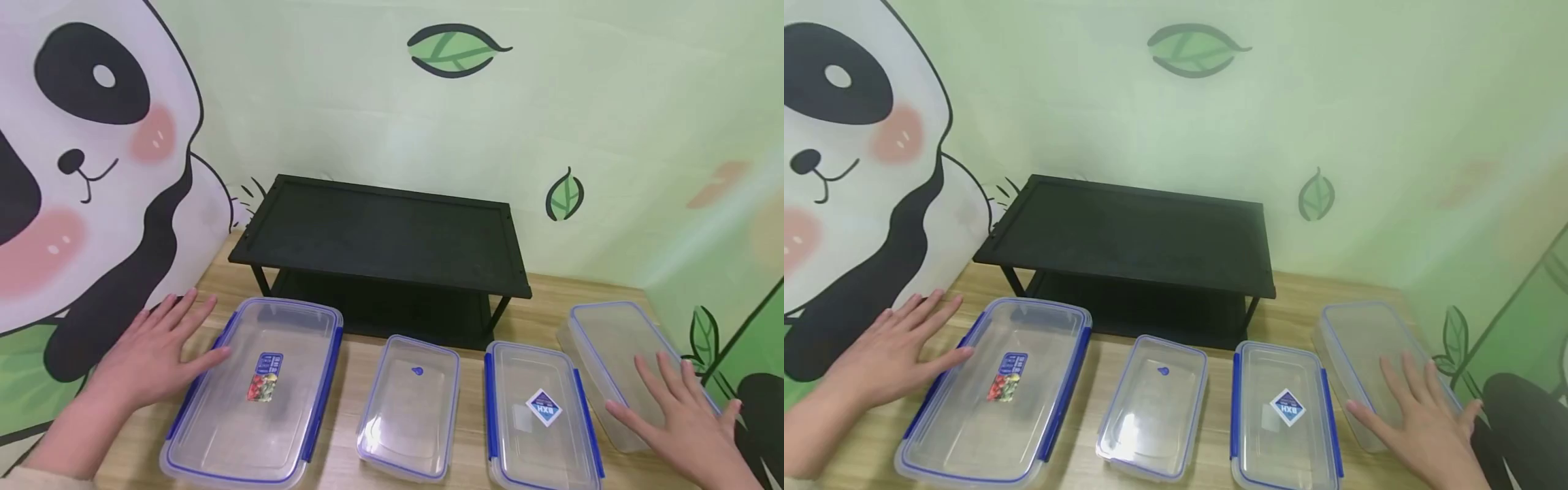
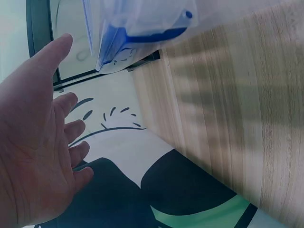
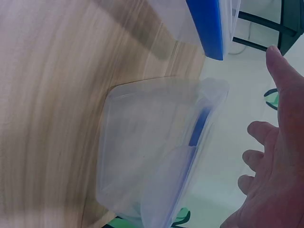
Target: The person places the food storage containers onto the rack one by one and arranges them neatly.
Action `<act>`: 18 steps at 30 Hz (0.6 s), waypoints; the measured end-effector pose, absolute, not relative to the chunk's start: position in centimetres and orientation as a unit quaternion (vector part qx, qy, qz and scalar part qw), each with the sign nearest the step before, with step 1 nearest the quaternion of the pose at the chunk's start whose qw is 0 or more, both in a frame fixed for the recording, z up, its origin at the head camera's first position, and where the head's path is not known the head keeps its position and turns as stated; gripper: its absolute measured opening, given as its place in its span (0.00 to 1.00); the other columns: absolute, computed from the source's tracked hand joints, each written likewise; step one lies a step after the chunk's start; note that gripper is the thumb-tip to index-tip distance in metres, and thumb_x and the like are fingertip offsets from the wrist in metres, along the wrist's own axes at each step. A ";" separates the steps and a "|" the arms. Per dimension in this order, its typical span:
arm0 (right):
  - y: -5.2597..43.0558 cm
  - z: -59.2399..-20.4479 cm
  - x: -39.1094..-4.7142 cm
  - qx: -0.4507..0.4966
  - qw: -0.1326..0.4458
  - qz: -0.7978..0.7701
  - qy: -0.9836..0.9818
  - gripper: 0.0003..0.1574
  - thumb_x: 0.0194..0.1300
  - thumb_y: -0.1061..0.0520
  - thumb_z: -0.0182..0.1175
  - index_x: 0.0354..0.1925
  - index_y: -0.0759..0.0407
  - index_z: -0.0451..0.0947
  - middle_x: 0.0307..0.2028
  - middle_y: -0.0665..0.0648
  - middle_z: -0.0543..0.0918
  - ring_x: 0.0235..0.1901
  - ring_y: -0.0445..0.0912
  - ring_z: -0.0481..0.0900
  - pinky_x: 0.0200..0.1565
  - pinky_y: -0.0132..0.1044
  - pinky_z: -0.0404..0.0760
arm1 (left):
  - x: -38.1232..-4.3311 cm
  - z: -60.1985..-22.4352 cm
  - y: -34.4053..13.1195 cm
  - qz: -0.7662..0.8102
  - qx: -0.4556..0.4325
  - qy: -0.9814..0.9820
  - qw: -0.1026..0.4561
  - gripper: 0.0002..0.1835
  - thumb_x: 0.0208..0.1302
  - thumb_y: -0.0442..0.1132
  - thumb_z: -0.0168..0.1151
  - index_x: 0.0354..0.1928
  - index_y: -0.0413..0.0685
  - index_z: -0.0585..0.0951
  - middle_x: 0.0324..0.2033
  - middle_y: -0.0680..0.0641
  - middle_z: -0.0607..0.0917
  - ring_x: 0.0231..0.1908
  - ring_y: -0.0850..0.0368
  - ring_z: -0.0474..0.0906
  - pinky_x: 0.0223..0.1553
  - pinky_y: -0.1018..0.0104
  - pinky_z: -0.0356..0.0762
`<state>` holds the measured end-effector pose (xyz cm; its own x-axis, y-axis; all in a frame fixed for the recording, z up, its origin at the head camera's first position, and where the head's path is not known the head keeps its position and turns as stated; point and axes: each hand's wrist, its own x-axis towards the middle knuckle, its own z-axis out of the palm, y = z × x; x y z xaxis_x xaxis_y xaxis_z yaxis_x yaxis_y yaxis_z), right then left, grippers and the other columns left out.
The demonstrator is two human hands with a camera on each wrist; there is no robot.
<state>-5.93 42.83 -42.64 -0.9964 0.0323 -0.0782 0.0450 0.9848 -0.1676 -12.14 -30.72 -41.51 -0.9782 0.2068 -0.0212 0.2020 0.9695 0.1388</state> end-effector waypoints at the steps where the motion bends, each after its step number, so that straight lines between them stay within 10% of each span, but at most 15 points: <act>1: 42.8 -42.6 -6.0 0.015 0.033 -0.088 0.995 0.68 0.73 0.23 0.58 0.86 0.58 0.38 0.82 0.73 0.31 0.78 0.72 0.16 0.54 0.89 0.12 | -12.1 -41.4 -30.8 0.071 0.103 0.992 0.019 0.52 0.73 0.73 0.55 0.85 0.45 0.57 0.82 0.29 0.53 0.80 0.24 0.47 0.75 0.23 0.45; 11: 40.8 -40.3 -8.3 -0.030 0.015 -0.150 0.988 0.61 0.78 0.32 0.58 0.86 0.58 0.39 0.84 0.72 0.36 0.81 0.72 0.26 0.57 0.90 0.19 | -11.5 -40.5 -31.7 0.122 0.095 0.987 0.047 0.54 0.72 0.73 0.58 0.86 0.49 0.53 0.82 0.30 0.53 0.79 0.21 0.47 0.73 0.21 0.50; 18: 38.4 -38.8 -10.8 -0.048 0.038 -0.230 0.971 0.61 0.80 0.36 0.58 0.86 0.62 0.34 0.82 0.77 0.41 0.77 0.81 0.44 0.65 0.87 0.49 | -10.7 -40.1 -31.9 0.173 0.080 0.978 0.079 0.54 0.72 0.72 0.59 0.86 0.50 0.52 0.83 0.32 0.52 0.79 0.23 0.49 0.67 0.15 0.55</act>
<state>-10.79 38.42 -38.76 -0.9925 -0.1107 -0.0510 -0.0760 0.8893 -0.4510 -10.67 -31.89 -40.07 -0.9746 0.1836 -0.1279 0.1287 0.9275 0.3511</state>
